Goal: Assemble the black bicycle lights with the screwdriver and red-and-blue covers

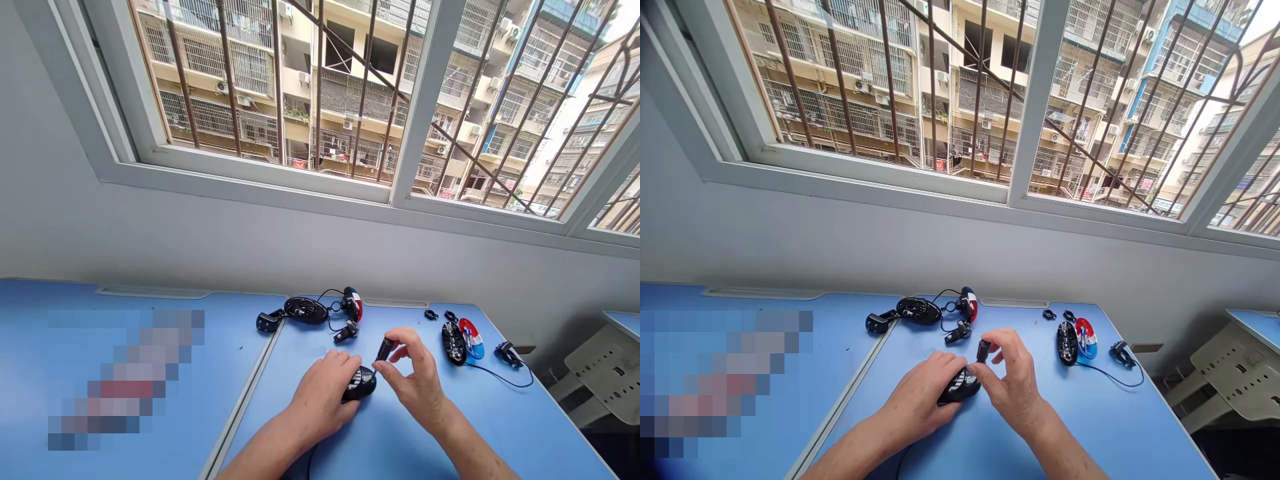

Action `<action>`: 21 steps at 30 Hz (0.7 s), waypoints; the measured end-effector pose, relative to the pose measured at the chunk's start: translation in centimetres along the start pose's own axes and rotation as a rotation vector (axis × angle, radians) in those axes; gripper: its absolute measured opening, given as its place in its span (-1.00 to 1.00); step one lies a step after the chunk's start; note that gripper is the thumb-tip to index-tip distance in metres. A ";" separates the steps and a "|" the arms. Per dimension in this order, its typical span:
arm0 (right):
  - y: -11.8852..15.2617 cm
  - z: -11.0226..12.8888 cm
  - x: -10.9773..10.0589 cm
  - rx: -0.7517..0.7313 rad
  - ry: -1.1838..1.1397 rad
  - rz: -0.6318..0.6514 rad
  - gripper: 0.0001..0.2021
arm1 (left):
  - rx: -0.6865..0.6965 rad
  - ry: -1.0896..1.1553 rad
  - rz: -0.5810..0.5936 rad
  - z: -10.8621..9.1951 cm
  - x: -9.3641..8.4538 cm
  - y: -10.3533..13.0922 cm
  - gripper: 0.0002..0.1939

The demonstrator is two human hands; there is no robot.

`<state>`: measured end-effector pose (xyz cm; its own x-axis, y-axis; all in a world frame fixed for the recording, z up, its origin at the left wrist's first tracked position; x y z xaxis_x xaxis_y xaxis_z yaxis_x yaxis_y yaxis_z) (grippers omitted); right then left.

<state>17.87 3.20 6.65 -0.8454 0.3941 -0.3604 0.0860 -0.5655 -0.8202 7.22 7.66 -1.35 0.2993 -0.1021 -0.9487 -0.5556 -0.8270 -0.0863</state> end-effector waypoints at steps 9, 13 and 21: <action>0.0 0.8 -0.2 -0.030 -0.019 -0.009 -0.62 | -0.007 0.008 0.029 0.0 0.0 0.0 -0.77; 0.0 0.5 0.0 -0.014 0.013 0.000 -0.64 | -0.002 0.006 0.012 -0.1 0.0 0.0 -0.80; 0.2 -0.2 -0.1 0.014 -0.009 -0.031 -0.63 | -0.006 0.020 0.024 -0.1 -0.1 0.1 -0.79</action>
Point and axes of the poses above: each hand's wrist, its own y-axis away from the middle knuckle, its own x-axis out of the palm, z = x × y, the point moved 10 cm from there along -y, towards the middle knuckle, and after that the axes turned 3 degrees about -z, right-handed, at the moved point
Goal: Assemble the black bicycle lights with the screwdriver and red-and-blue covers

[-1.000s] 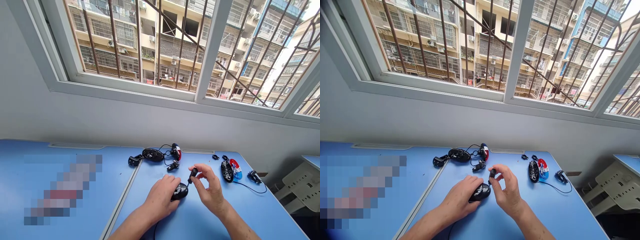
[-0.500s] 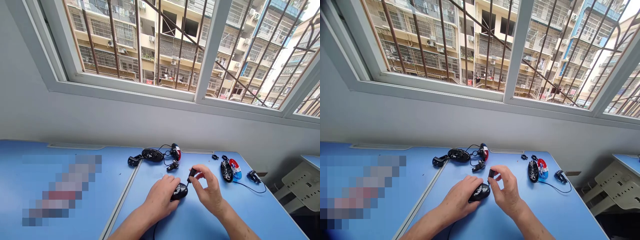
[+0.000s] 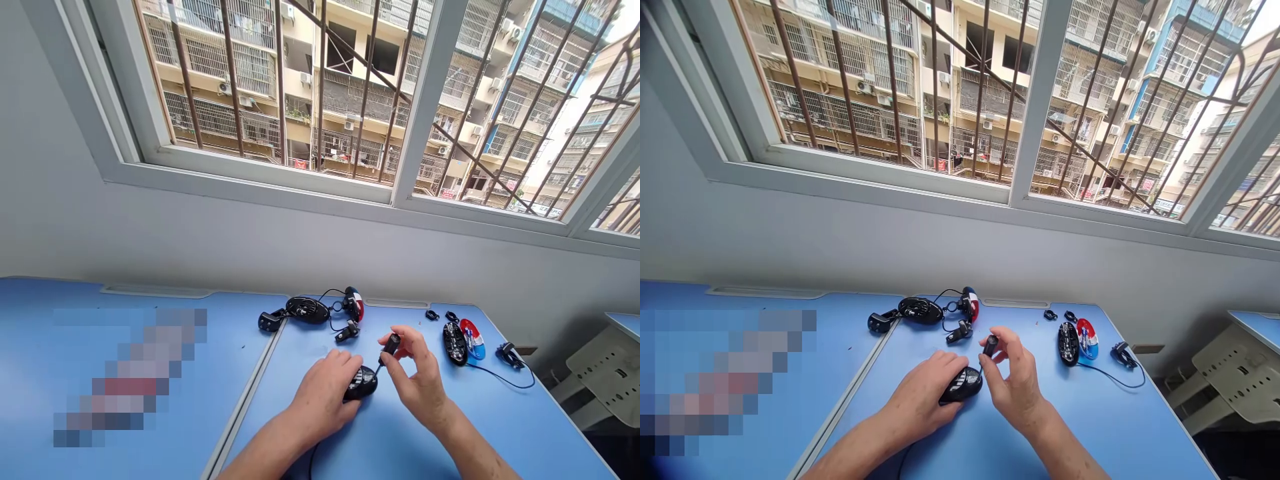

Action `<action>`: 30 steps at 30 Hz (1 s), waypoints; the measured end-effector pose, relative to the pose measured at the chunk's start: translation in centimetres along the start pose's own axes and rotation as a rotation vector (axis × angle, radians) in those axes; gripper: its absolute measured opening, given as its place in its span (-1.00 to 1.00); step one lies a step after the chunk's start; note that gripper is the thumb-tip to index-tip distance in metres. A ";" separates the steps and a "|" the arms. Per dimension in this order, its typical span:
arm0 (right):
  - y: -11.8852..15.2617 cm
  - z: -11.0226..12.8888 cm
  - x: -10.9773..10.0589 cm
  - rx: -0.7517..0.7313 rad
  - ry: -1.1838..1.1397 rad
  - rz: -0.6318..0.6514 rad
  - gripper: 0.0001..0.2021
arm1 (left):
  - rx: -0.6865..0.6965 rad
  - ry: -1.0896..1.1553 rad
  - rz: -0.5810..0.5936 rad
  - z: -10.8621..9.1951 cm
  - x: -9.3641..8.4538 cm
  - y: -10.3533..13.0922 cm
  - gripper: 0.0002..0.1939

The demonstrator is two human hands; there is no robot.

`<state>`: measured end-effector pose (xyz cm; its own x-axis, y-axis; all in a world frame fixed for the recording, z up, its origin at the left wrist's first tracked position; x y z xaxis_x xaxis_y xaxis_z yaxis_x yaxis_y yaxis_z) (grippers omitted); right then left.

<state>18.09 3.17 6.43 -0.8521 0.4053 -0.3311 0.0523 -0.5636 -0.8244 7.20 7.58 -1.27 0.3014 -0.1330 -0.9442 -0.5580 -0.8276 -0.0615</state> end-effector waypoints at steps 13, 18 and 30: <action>-0.3 0.6 -0.9 0.004 -0.001 -0.042 -0.68 | -0.008 0.004 0.004 0.2 0.2 0.0 -0.78; -0.2 -3.6 -0.2 0.325 0.072 0.119 -0.80 | 0.004 0.017 -0.011 0.2 0.0 0.0 -0.78; 3.8 -8.7 3.9 0.533 0.365 0.530 -0.89 | 0.003 0.101 -0.100 0.8 -0.5 -0.3 -0.69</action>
Point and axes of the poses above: each hand's wrist, its own y-axis away from the middle knuckle, its own x-axis out of the palm, z = x × y, the point moved 10 cm from there along -y, towards the middle knuckle, and after that the axes turned 3 degrees about -z, right-handed, at the moved point
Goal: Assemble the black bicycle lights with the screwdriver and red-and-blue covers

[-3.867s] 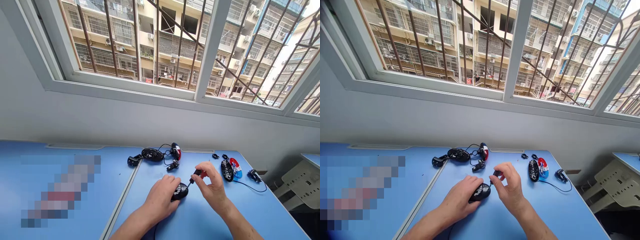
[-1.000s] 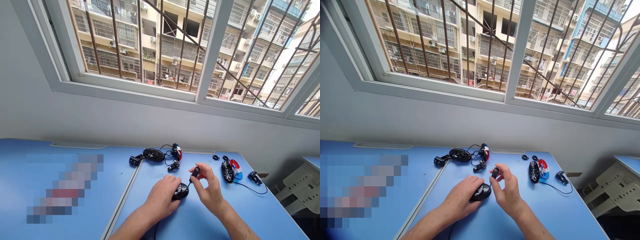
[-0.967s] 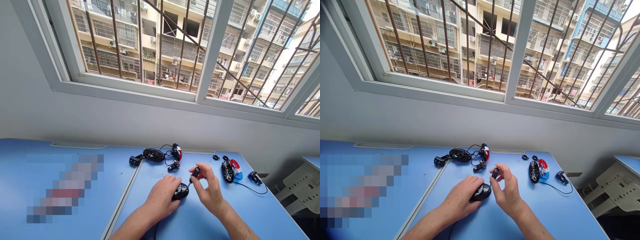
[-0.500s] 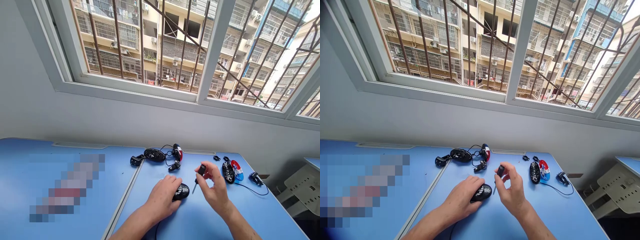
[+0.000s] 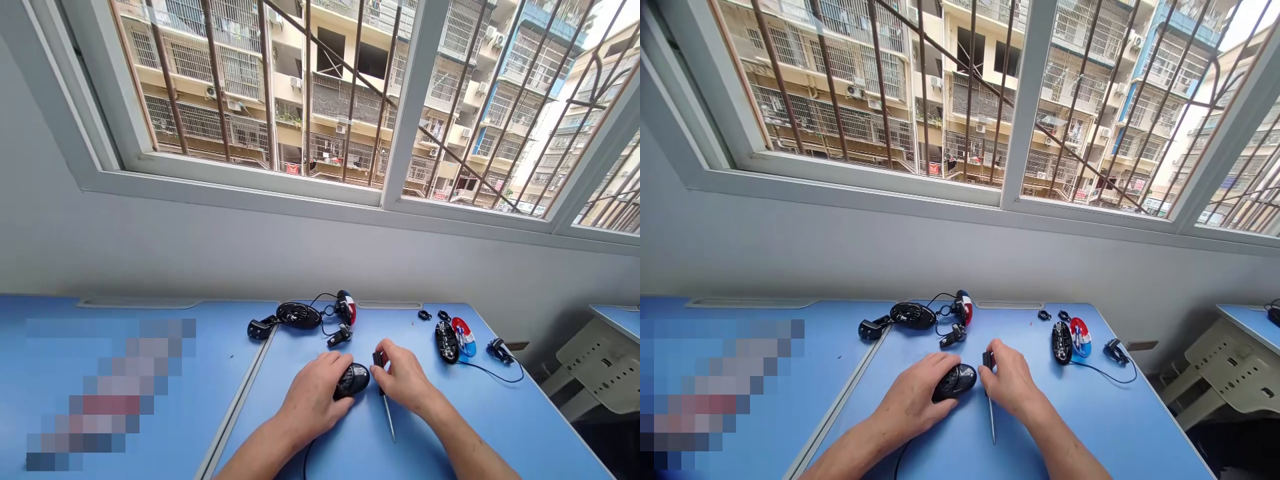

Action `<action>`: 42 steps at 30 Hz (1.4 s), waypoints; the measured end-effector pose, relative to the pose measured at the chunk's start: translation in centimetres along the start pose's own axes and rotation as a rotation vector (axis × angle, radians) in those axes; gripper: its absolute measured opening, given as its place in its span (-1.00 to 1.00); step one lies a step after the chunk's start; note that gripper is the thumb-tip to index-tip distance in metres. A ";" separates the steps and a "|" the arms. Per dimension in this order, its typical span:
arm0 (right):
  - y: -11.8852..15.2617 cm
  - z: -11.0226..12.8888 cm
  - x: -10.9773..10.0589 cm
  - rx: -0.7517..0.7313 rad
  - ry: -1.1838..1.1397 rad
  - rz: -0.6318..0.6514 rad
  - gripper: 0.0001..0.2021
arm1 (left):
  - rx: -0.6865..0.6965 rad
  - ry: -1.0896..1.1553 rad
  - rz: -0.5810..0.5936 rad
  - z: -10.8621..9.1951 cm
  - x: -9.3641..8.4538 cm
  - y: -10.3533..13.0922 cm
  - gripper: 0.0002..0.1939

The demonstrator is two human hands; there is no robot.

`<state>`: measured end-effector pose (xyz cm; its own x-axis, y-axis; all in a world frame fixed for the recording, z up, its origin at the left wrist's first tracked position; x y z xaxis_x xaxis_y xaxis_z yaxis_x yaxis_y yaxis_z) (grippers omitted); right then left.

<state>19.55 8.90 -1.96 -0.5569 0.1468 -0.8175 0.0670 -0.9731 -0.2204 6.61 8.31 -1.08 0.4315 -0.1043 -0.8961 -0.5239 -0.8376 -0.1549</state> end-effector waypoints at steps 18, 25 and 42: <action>0.1 -0.2 1.0 0.066 0.267 0.118 -0.73 | 0.025 0.033 -0.020 0.4 0.4 -0.2 -0.67; -0.1 -0.7 0.1 0.070 0.278 0.094 -0.70 | 0.050 0.083 -0.103 0.1 -0.4 -0.2 -0.66; 1.4 1.7 5.1 0.367 -1.069 0.354 -0.39 | 0.275 0.119 -0.246 -2.0 -2.0 0.6 -0.46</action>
Point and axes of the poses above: each hand's wrist, its own y-axis away from the middle knuckle, its own x-axis out of the palm, z = x × y, the point moved 10 cm from there along -y, towards the middle knuckle, and after that the axes turned 3 degrees about -z, right-handed, at the moved point
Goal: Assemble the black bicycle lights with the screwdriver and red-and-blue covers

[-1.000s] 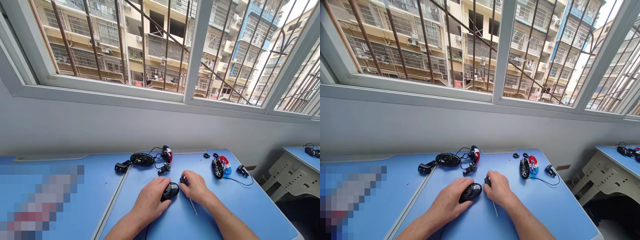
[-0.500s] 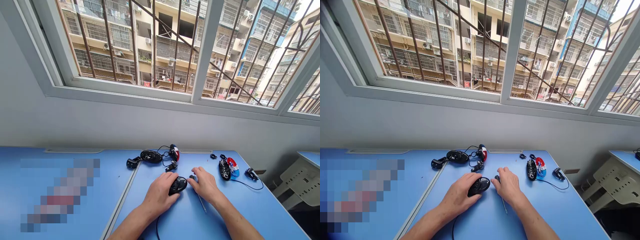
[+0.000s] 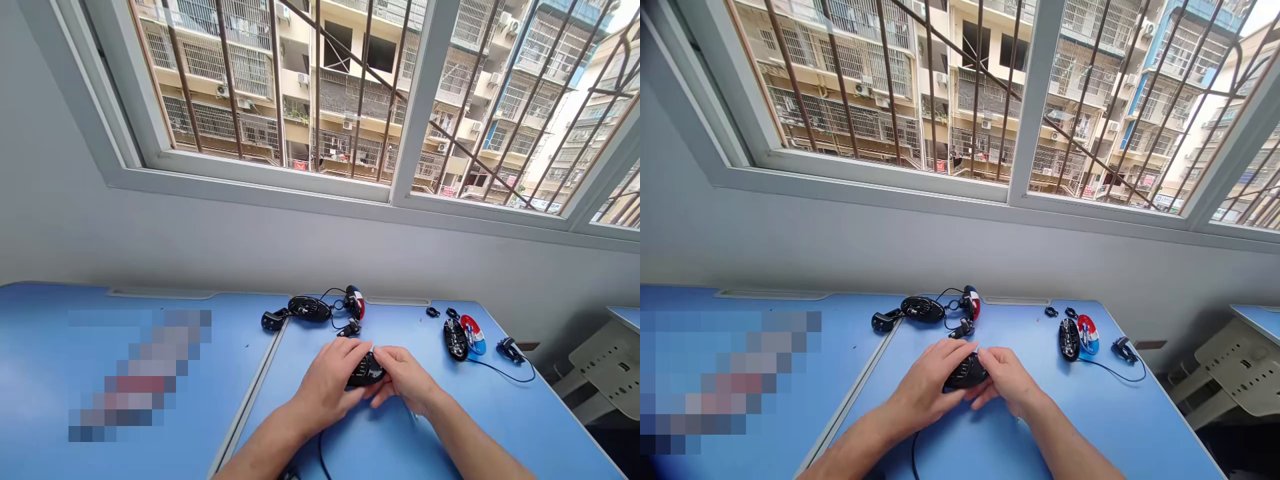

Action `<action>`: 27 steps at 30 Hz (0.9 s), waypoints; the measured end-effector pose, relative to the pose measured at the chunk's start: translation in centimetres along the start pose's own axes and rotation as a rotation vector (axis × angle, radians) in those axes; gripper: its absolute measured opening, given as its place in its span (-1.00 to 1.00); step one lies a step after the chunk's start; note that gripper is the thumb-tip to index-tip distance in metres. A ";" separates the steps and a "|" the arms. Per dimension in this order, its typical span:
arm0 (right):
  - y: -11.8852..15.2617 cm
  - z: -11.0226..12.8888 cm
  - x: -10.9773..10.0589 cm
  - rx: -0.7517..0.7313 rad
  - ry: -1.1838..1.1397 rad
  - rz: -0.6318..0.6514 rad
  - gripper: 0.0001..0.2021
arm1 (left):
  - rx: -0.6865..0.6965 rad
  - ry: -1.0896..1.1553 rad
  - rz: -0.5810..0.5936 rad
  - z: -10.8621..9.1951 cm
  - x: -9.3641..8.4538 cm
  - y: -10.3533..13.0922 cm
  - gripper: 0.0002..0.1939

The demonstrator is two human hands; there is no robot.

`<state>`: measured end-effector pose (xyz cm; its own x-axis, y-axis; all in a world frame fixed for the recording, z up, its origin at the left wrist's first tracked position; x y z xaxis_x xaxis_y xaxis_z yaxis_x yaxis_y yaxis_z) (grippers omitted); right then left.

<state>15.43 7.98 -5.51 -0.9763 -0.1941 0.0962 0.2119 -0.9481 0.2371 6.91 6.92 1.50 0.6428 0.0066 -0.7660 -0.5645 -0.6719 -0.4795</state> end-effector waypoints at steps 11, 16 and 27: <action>0.3 1.8 -0.7 -0.161 0.000 0.006 -0.53 | -0.604 0.559 0.148 6.5 -0.8 0.7 -0.58; 0.2 2.0 -0.4 -0.203 0.078 0.043 -0.51 | -0.543 0.720 0.314 5.9 0.8 1.2 -0.69; 0.0 1.5 -0.1 -0.283 0.248 0.093 -0.57 | -0.401 0.445 0.318 5.4 0.2 0.7 -0.62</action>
<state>15.58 8.33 -4.07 -0.9422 -0.3043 -0.1403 0.3126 -0.9490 -0.0412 3.81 10.45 -1.32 0.6777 -0.4846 -0.5530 -0.5808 -0.8140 0.0015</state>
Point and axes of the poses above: each hand's wrist, its own y-axis away from the middle knuckle, its own x-axis out of the palm, z = x × y, the point moved 10 cm from there along -y, towards the middle knuckle, and after that the axes turned 3 degrees about -z, right-handed, at the moved point
